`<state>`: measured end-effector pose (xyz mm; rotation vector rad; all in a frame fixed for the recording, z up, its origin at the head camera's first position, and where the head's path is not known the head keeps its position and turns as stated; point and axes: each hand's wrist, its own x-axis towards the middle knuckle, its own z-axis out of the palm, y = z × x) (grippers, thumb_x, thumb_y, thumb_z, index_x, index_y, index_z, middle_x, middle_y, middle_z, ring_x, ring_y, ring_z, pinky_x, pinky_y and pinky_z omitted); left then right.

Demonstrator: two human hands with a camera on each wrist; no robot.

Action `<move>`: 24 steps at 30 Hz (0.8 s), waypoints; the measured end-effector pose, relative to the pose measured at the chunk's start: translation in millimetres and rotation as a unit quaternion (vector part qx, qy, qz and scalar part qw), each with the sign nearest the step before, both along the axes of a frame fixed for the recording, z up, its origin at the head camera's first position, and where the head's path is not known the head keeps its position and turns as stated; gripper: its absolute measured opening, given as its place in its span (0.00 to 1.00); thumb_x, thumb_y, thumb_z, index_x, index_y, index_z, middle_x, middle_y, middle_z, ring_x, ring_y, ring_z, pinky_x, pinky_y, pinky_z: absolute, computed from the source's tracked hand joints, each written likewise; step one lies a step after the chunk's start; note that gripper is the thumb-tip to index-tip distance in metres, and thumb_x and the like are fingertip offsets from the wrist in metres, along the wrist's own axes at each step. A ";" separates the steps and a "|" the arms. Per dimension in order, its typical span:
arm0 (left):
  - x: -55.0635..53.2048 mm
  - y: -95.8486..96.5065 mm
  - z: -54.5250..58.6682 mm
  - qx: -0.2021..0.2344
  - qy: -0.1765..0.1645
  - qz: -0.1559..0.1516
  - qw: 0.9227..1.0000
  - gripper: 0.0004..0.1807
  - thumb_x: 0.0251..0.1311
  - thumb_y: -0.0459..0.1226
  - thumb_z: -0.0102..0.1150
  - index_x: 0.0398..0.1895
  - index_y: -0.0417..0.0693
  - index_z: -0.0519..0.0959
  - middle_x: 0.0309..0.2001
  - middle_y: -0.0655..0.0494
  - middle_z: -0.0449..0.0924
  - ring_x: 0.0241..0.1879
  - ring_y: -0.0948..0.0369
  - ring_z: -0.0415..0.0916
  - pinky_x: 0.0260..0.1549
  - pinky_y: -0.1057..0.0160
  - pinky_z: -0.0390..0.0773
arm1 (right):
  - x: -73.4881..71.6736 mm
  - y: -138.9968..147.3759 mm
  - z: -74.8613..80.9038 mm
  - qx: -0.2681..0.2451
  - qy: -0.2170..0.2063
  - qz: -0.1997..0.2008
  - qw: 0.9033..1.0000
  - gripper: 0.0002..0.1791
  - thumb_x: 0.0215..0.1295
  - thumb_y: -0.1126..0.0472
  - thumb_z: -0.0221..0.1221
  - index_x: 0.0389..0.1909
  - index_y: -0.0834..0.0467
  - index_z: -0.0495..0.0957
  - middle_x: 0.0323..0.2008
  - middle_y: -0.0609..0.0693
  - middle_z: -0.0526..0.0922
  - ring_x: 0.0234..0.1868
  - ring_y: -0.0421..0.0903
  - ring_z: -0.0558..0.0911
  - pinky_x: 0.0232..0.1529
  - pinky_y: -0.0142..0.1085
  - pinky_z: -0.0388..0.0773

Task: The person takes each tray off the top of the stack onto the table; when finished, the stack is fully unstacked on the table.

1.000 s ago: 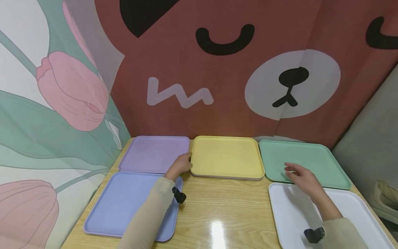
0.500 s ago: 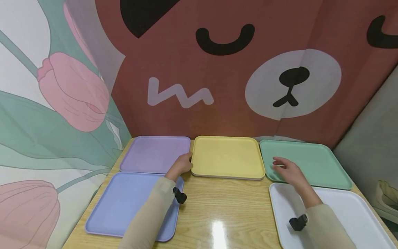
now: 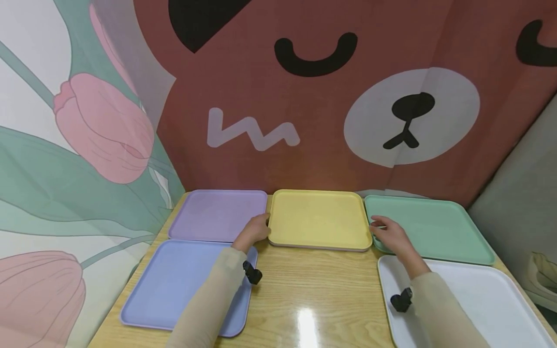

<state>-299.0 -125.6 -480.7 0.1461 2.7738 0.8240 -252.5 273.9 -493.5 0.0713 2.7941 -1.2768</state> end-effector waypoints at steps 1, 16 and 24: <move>-0.1 0.0 -0.1 0.000 -0.001 0.001 1.000 0.33 0.63 0.27 0.51 0.74 0.35 0.64 0.71 0.38 0.68 0.72 0.45 0.62 0.72 0.49 0.62 | -1.5 -1.1 -1.0 0.002 -0.001 0.000 1.000 0.31 0.76 0.55 0.53 0.72 0.69 0.62 0.62 0.70 0.73 0.63 0.68 0.73 0.60 0.57 0.73; 0.6 1.3 3.2 -0.006 0.003 -0.003 1.000 0.33 0.63 0.27 0.51 0.74 0.34 0.64 0.71 0.37 0.67 0.72 0.45 0.62 0.72 0.49 0.62 | -18.8 -11.2 -7.1 0.029 -0.009 -0.006 1.000 0.31 0.72 0.60 0.55 0.70 0.74 0.64 0.56 0.70 0.75 0.60 0.67 0.73 0.59 0.57 0.73; 1.2 1.2 3.5 -0.011 0.003 -0.004 1.000 0.34 0.62 0.27 0.51 0.74 0.34 0.63 0.71 0.37 0.67 0.72 0.45 0.62 0.72 0.50 0.61 | -21.6 -14.5 -8.7 0.045 0.001 -0.013 0.999 0.29 0.70 0.64 0.56 0.67 0.75 0.66 0.54 0.71 0.76 0.58 0.67 0.75 0.58 0.58 0.73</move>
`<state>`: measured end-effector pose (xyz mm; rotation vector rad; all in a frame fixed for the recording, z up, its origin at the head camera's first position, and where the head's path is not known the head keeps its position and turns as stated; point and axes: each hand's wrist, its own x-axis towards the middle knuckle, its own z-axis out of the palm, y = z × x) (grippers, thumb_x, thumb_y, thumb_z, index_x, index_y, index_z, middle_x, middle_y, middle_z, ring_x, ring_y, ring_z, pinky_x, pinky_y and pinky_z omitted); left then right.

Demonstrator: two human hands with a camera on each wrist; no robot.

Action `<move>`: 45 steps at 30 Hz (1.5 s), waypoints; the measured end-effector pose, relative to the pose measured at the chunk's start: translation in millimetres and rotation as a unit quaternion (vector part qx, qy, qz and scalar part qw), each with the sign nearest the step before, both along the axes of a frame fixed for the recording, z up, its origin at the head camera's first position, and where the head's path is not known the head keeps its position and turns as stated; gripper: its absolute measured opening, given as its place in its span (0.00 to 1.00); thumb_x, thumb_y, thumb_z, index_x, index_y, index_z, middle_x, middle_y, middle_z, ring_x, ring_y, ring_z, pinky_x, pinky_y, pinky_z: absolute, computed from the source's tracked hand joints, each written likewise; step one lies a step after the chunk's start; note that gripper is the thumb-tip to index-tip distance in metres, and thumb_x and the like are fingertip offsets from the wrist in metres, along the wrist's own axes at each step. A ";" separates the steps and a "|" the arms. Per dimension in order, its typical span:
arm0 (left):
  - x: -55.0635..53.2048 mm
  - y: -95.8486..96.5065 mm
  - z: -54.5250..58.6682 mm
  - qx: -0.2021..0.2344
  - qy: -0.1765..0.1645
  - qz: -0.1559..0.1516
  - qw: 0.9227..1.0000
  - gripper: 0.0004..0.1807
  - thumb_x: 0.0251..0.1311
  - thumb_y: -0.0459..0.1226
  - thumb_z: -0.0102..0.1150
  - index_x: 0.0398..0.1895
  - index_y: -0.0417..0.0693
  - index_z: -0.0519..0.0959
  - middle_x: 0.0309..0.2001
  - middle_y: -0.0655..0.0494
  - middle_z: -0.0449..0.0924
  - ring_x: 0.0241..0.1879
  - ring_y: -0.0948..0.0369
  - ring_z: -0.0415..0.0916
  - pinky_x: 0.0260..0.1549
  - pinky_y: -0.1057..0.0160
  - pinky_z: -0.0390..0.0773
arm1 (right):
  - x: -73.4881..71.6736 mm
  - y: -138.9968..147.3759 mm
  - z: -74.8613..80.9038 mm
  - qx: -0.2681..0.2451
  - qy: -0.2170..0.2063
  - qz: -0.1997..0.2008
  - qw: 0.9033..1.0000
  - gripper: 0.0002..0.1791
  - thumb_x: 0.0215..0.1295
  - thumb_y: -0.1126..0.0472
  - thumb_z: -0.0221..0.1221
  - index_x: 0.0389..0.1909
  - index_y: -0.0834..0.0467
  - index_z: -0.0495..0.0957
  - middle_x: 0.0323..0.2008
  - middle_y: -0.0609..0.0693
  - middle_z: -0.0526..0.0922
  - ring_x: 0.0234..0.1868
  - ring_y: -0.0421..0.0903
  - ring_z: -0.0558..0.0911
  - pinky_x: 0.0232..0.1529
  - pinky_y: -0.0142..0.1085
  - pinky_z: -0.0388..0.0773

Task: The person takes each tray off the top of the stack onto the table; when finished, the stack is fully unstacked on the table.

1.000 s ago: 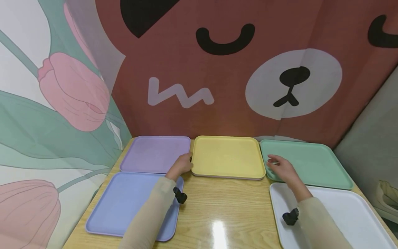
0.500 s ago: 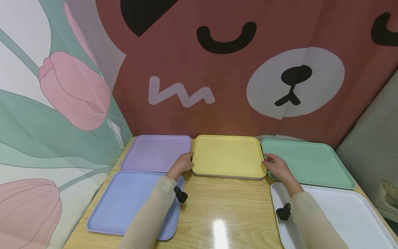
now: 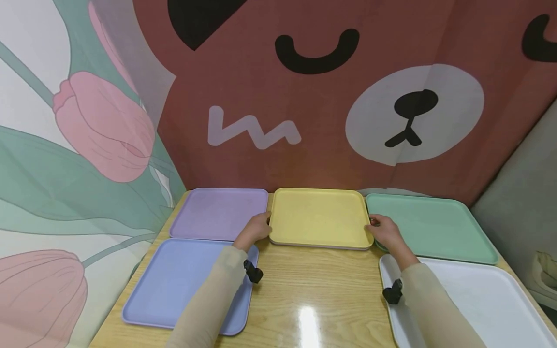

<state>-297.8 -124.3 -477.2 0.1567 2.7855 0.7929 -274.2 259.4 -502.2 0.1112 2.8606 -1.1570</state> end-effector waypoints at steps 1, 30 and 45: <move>-0.1 -0.1 -0.1 0.001 0.001 0.000 1.000 0.34 0.62 0.27 0.51 0.74 0.34 0.63 0.71 0.37 0.67 0.72 0.45 0.62 0.72 0.50 0.61 | 0.0 -0.4 0.2 -0.001 0.001 -0.002 1.000 0.29 0.70 0.64 0.56 0.67 0.75 0.67 0.54 0.71 0.76 0.58 0.67 0.75 0.59 0.58 0.73; 0.7 -4.3 -0.2 0.020 0.021 -0.021 0.999 0.32 0.59 0.26 0.54 0.70 0.33 0.69 0.66 0.37 0.73 0.66 0.46 0.69 0.68 0.49 0.67 | 4.6 0.9 22.3 -0.240 -0.064 -0.040 0.968 0.34 0.78 0.56 0.51 0.78 0.63 0.54 0.74 0.66 0.61 0.66 0.52 0.73 0.64 0.41 0.75; -0.2 -7.1 -0.7 0.045 0.007 -0.014 0.999 0.25 0.65 0.33 0.59 0.66 0.35 0.74 0.53 0.43 0.81 0.45 0.53 0.75 0.45 0.57 0.78 | 20.2 9.3 30.6 -0.348 -0.036 -0.054 0.935 0.33 0.77 0.60 0.54 0.77 0.64 0.56 0.48 0.39 0.80 0.40 0.29 0.81 0.41 0.27 0.81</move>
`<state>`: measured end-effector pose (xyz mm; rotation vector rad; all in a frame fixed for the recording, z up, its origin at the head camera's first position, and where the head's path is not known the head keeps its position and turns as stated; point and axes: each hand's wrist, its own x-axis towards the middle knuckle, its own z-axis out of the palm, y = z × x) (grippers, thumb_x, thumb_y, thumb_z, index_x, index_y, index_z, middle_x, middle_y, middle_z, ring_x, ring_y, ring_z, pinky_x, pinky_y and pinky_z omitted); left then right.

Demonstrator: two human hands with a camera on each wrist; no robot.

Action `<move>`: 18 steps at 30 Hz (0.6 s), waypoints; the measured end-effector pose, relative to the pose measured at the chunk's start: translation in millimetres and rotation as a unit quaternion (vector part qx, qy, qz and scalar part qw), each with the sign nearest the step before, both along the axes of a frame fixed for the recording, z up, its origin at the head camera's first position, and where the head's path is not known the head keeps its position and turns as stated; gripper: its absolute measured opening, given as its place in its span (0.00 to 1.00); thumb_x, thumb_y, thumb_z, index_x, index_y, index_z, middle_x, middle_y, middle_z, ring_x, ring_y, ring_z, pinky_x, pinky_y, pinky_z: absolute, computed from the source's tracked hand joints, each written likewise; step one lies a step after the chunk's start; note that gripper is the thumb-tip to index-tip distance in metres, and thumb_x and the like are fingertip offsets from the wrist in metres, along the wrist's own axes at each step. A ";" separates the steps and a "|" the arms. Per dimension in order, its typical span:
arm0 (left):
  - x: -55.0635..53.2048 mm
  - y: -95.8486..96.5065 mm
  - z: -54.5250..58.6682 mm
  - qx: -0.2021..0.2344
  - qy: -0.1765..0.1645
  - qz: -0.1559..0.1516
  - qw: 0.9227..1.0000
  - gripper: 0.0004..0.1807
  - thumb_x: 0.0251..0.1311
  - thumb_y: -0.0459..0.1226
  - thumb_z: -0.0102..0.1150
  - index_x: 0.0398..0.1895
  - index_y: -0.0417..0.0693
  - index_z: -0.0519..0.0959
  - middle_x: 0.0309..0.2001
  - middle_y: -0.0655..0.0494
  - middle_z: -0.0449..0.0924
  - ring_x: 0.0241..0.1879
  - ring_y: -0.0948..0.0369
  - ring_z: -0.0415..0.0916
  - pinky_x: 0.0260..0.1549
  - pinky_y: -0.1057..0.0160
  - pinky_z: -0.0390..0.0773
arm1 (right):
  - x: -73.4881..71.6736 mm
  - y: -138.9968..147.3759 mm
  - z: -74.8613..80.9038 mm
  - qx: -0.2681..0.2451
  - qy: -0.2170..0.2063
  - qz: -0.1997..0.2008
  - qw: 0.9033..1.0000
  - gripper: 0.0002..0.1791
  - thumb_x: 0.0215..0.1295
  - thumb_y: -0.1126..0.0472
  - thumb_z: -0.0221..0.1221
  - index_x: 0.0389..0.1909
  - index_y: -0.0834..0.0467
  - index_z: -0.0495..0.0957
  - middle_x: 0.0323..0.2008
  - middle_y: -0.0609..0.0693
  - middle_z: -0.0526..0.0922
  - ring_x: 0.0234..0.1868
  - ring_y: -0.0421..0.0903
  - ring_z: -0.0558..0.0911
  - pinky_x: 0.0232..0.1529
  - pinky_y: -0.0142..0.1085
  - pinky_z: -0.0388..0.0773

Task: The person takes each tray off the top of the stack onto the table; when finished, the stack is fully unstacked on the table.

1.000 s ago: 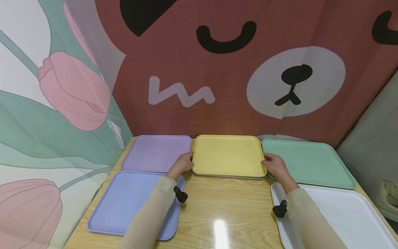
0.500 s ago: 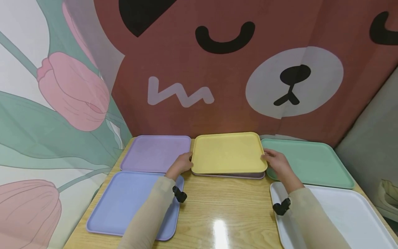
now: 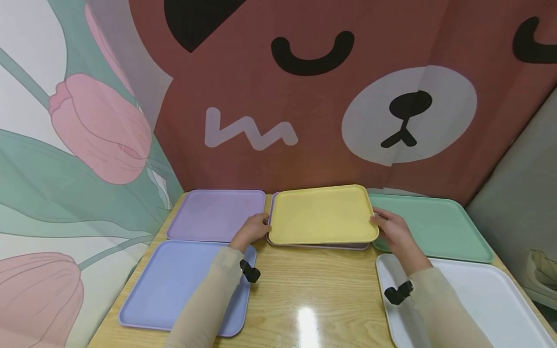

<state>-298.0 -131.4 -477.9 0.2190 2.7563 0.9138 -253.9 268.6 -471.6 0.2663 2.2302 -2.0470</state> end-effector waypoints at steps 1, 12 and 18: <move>0.1 0.0 0.1 0.003 -0.003 0.003 1.000 0.25 0.65 0.34 0.59 0.65 0.35 0.74 0.52 0.44 0.81 0.43 0.53 0.75 0.42 0.58 0.77 | 1.9 2.0 -0.1 -0.005 0.001 0.000 1.000 0.34 0.76 0.60 0.54 0.78 0.64 0.56 0.47 0.38 0.80 0.40 0.29 0.81 0.42 0.27 0.81; -2.0 -0.3 -2.2 -0.018 0.008 0.004 1.000 0.30 0.60 0.31 0.65 0.67 0.34 0.73 0.53 0.44 0.82 0.48 0.53 0.76 0.52 0.55 0.78 | 31.4 24.0 -4.1 -0.046 0.014 0.007 0.999 0.37 0.75 0.64 0.55 0.77 0.70 0.50 0.38 0.29 0.81 0.39 0.31 0.82 0.39 0.29 0.82; -3.2 -0.1 -6.4 0.018 0.003 0.022 1.000 0.31 0.56 0.28 0.67 0.66 0.34 0.74 0.51 0.45 0.83 0.48 0.55 0.77 0.48 0.59 0.81 | 56.7 35.7 -5.3 -0.083 0.008 0.007 0.996 0.37 0.75 0.63 0.57 0.78 0.69 0.52 0.40 0.31 0.84 0.41 0.31 0.83 0.39 0.29 0.82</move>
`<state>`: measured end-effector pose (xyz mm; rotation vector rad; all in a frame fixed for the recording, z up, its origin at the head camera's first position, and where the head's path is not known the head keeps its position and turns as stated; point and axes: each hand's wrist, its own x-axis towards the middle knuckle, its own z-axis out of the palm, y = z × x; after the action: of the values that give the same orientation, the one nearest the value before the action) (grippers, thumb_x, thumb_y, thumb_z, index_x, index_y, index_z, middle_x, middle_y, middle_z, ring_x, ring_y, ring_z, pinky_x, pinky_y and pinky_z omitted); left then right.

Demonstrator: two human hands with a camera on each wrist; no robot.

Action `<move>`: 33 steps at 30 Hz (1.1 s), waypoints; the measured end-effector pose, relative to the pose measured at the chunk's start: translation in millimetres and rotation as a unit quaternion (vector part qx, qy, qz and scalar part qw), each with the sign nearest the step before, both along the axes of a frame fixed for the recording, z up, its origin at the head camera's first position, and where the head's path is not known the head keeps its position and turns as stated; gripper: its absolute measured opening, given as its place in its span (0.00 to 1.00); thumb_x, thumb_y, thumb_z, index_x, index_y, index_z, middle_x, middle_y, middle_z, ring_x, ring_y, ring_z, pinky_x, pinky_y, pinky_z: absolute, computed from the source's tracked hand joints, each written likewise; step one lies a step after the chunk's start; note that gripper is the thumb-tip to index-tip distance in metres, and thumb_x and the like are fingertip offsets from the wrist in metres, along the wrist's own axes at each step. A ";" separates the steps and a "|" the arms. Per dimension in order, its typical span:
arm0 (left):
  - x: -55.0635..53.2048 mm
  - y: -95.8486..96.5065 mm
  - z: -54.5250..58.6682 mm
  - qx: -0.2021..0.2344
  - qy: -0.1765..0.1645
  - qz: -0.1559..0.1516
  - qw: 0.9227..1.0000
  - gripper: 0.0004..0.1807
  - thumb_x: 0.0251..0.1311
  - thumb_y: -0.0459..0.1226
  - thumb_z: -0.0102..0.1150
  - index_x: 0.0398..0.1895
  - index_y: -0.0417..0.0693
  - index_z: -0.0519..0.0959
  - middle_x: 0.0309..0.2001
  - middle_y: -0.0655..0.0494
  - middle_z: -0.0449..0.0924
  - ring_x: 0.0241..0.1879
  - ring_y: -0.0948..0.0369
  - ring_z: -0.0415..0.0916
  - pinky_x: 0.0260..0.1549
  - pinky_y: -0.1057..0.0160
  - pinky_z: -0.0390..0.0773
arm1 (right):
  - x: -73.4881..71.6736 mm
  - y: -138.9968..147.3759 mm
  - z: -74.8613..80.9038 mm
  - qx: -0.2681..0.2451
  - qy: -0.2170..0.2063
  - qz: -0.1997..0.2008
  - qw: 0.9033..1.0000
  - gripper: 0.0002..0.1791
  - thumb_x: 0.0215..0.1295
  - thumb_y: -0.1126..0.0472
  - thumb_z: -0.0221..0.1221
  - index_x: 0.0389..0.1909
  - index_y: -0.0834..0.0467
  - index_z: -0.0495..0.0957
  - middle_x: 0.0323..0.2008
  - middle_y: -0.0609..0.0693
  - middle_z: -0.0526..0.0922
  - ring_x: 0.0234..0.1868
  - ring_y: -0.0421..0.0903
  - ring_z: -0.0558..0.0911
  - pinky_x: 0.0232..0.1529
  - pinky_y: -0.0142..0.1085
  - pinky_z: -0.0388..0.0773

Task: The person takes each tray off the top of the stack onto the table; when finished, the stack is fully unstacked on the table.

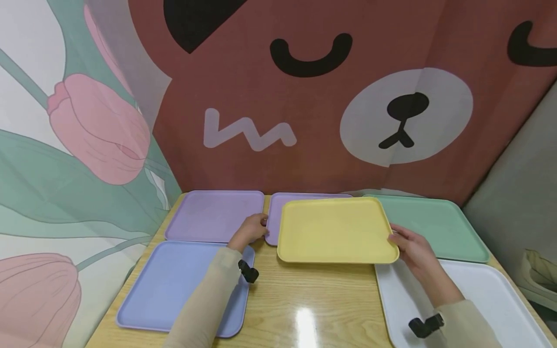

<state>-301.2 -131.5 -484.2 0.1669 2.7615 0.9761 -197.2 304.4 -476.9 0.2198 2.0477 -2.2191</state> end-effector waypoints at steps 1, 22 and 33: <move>0.2 -0.1 -0.3 0.011 -0.004 0.003 1.000 0.31 0.55 0.27 0.67 0.66 0.34 0.74 0.51 0.44 0.83 0.48 0.55 0.78 0.46 0.60 0.82 | 4.6 1.7 -0.8 -0.008 -0.003 -0.002 1.000 0.37 0.74 0.63 0.58 0.77 0.67 0.54 0.40 0.32 0.84 0.41 0.32 0.83 0.40 0.30 0.82; -3.1 -17.6 -7.7 0.097 0.000 0.036 0.995 0.28 0.57 0.31 0.69 0.63 0.41 0.77 0.53 0.48 0.82 0.48 0.55 0.79 0.39 0.62 0.81 | 85.1 14.2 -14.6 -0.025 -0.089 0.008 0.996 0.16 0.74 0.60 0.58 0.42 0.29 0.81 0.44 0.28 0.84 0.47 0.30 0.82 0.47 0.30 0.81; -10.4 -23.7 -19.9 0.090 0.003 -0.002 0.996 0.29 0.53 0.34 0.74 0.62 0.44 0.80 0.56 0.49 0.81 0.57 0.51 0.73 0.63 0.48 0.71 | 107.3 10.9 -15.1 0.036 -0.159 0.019 0.986 0.45 0.74 0.51 0.59 0.80 0.62 0.46 0.55 0.31 0.76 0.49 0.25 0.78 0.52 0.31 0.80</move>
<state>-311.6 -155.2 -504.1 0.2019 2.6749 1.2239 -89.9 315.2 -492.0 0.5020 1.9412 -1.9411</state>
